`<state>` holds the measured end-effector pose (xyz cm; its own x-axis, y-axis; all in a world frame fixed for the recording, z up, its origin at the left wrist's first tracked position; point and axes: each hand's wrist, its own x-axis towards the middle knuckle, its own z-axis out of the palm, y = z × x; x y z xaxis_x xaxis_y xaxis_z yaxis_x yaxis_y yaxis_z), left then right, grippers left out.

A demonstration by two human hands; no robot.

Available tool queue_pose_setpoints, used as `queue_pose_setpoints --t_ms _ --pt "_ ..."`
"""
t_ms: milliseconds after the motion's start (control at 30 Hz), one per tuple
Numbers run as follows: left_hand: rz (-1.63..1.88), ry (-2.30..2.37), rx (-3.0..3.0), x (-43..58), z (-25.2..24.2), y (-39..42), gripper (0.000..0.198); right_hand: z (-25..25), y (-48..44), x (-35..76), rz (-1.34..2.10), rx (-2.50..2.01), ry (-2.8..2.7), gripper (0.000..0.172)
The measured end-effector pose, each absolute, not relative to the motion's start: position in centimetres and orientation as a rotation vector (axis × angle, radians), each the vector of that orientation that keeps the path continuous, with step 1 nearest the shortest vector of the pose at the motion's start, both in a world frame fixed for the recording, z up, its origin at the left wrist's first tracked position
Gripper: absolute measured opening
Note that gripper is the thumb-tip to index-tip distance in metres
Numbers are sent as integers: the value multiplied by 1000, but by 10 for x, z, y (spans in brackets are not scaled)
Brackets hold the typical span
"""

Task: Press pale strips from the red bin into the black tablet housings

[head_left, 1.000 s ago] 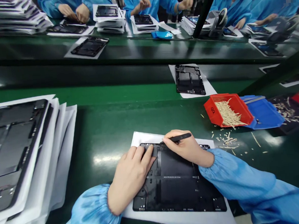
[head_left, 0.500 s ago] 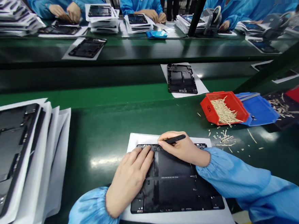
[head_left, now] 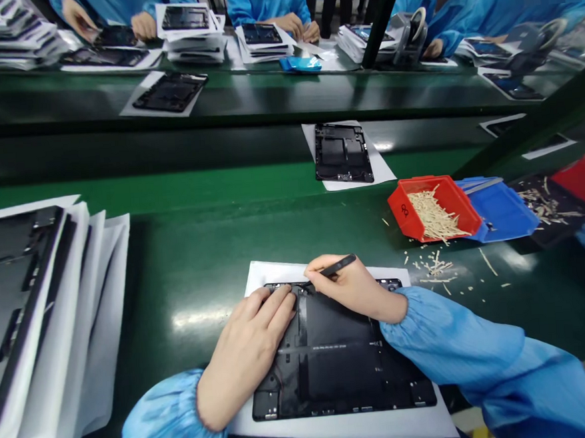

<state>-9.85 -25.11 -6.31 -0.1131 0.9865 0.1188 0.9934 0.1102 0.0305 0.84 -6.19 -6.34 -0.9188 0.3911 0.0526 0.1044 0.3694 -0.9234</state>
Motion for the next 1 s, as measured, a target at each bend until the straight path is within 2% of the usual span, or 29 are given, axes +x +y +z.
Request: queue_pose_setpoints --t_ms 500,1000 --pt "-68 -2337 -2080 -100 -67 -249 51 -66 -62 7 1535 -418 -2343 14" --pt "35 -2406 -2123 -98 -58 -245 51 -59 -65 10 1286 -357 -2453 12"
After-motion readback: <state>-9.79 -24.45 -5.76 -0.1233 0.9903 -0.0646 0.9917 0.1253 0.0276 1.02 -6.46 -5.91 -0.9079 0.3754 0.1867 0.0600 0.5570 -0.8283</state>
